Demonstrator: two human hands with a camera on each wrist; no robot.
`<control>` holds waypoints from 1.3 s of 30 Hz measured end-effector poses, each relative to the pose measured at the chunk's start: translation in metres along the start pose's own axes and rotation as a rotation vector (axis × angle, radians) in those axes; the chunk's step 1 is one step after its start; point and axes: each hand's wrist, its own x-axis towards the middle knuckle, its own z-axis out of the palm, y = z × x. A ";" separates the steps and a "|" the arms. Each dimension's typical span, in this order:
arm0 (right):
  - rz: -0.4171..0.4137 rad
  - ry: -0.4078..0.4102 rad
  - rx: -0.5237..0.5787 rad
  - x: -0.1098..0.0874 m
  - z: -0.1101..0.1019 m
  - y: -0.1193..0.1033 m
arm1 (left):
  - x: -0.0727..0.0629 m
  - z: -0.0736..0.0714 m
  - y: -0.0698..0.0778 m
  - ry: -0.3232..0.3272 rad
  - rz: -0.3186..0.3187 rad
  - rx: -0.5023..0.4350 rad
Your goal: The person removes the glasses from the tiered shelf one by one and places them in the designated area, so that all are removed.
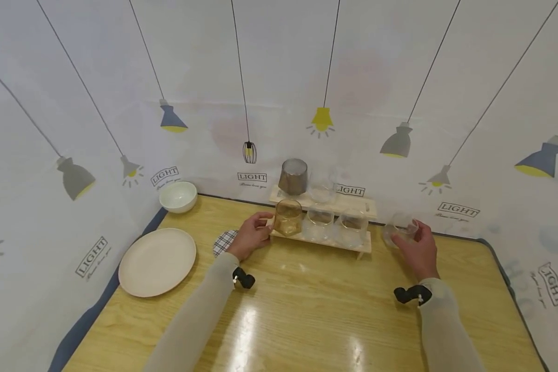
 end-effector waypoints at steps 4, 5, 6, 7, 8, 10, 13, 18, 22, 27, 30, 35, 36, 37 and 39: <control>0.003 -0.002 -0.006 0.000 0.000 0.002 | 0.001 0.000 -0.001 0.005 0.000 -0.006; -0.003 -0.005 -0.008 -0.001 -0.001 0.003 | 0.001 0.000 -0.002 0.007 0.002 -0.007; -0.009 -0.008 -0.015 -0.001 -0.002 0.003 | 0.001 0.000 -0.002 0.009 0.004 -0.007; -0.016 -0.014 -0.025 -0.002 -0.003 0.003 | 0.002 0.000 -0.002 0.009 0.004 -0.010; -0.020 -0.017 -0.040 -0.002 -0.004 0.003 | 0.002 0.000 -0.002 0.006 0.002 -0.010; -0.037 -0.017 -0.062 -0.003 -0.007 0.004 | 0.003 0.001 -0.002 -0.003 0.001 -0.011; -0.059 -0.013 -0.067 -0.003 -0.011 0.004 | 0.003 0.002 -0.001 -0.012 0.000 -0.011; -0.073 -0.001 0.000 -0.003 -0.018 0.003 | 0.003 0.003 0.002 -0.005 -0.005 -0.021; -0.092 0.021 0.056 -0.005 -0.022 -0.003 | 0.003 0.001 0.001 -0.009 -0.014 -0.027; -0.132 0.092 0.028 -0.011 -0.025 -0.023 | 0.002 -0.001 0.000 -0.009 -0.024 -0.026; -0.161 0.122 -0.015 -0.013 -0.026 -0.038 | 0.003 -0.001 -0.001 -0.012 -0.021 -0.023; -0.238 0.131 -0.012 -0.017 -0.021 -0.062 | 0.003 -0.002 -0.001 -0.020 -0.015 -0.010; -0.253 0.127 -0.004 -0.018 -0.019 -0.067 | 0.003 -0.002 -0.001 -0.023 -0.016 -0.009; -0.262 0.121 0.009 -0.018 -0.017 -0.072 | 0.003 -0.002 -0.001 -0.026 -0.016 -0.008; -0.282 0.107 0.029 -0.018 -0.012 -0.083 | 0.002 -0.003 -0.001 -0.028 -0.016 -0.007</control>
